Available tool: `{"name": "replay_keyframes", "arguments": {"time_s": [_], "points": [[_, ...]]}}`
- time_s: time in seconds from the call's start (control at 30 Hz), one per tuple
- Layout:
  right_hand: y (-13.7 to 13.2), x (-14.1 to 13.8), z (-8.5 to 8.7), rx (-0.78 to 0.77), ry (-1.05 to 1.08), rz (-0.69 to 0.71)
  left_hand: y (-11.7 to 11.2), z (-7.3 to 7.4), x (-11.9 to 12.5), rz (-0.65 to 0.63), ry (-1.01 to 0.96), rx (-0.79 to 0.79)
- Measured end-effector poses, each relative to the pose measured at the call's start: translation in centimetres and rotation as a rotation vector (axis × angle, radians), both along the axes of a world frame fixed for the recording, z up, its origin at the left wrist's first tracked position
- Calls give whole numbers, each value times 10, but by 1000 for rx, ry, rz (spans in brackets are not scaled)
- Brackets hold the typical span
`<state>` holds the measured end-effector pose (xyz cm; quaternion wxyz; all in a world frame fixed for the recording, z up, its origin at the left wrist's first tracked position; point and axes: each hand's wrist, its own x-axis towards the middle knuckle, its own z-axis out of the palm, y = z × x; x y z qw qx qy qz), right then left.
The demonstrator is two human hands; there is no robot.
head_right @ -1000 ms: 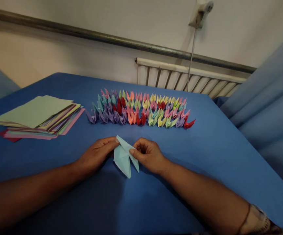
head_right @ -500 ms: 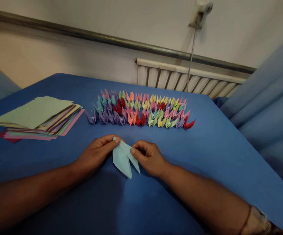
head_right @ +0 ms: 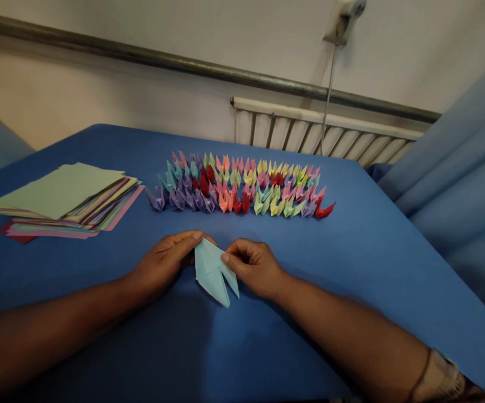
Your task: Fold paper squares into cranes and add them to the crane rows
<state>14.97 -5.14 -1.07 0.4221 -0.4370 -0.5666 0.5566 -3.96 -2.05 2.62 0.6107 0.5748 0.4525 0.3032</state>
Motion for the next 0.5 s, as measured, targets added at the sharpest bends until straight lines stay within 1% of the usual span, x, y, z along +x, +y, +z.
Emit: {"name": "replay_keyframes", "arguments": {"time_s": [0.07, 0.13, 0.23, 0.37, 0.5], "points": [[2, 0, 1, -26, 17, -32, 2, -6, -1, -20, -106, -75], [4, 0, 2, -52, 45, -77, 3, -10, -1, -70, -229, -133], [7, 1, 2, -79, 86, -136, 4, -12, -1, -120, -326, -163], [9, 1, 2, -90, 136, -160, 2, -9, 2, -130, -301, -194], [7, 0, 3, -76, 172, -134, 1, -8, 5, -98, -231, -197]]}}
